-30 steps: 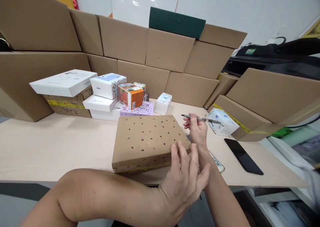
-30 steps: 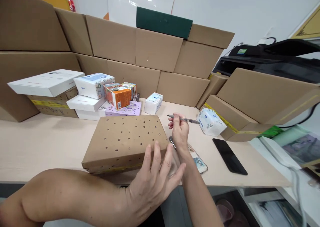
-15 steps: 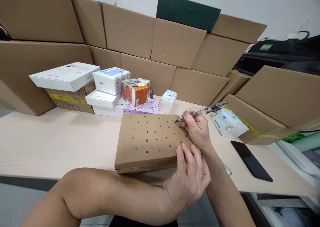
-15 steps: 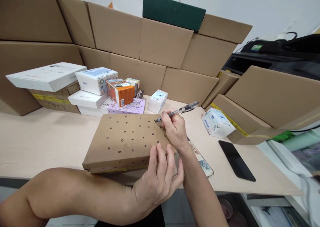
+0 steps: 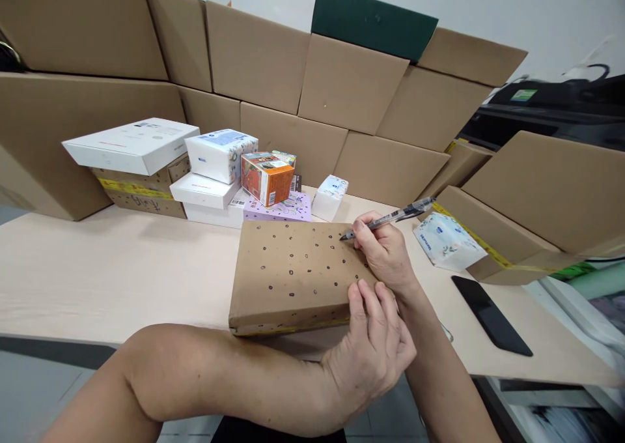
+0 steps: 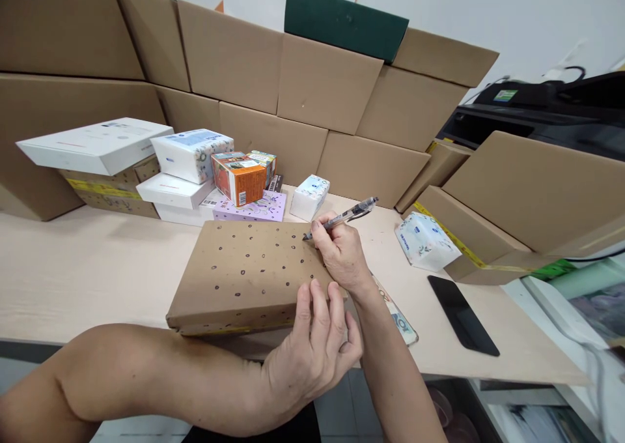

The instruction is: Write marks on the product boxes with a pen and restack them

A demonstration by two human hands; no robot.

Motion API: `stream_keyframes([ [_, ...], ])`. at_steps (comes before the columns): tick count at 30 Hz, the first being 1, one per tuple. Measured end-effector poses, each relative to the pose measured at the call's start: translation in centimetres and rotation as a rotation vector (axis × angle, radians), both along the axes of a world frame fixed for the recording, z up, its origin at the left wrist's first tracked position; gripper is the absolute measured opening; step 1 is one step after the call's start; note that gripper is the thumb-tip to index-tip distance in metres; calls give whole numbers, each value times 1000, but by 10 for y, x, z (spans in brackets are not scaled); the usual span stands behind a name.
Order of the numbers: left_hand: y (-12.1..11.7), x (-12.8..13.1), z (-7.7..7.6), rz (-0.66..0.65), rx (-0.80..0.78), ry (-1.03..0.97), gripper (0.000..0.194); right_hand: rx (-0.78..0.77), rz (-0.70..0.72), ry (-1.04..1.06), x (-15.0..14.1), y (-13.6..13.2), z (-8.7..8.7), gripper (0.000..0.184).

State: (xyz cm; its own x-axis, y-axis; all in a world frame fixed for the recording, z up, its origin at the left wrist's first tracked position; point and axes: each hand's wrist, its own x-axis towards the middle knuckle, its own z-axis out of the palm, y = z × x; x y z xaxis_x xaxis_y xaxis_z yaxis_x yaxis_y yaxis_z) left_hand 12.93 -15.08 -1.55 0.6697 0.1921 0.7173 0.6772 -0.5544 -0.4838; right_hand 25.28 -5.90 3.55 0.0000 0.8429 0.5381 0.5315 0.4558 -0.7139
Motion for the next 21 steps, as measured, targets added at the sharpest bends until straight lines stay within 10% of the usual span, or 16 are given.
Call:
stream_keyframes([
  [10,2,0,2,-10,2,0,19,-5,-1,115,-2,1,-3,28],
  [15,1,-1,-1,14,12,31,22,66,-244,413,7,6,-9,31],
  [21,5,-4,6,47,-13,90,27,-445,-241,-77,36,10,-25,28],
])
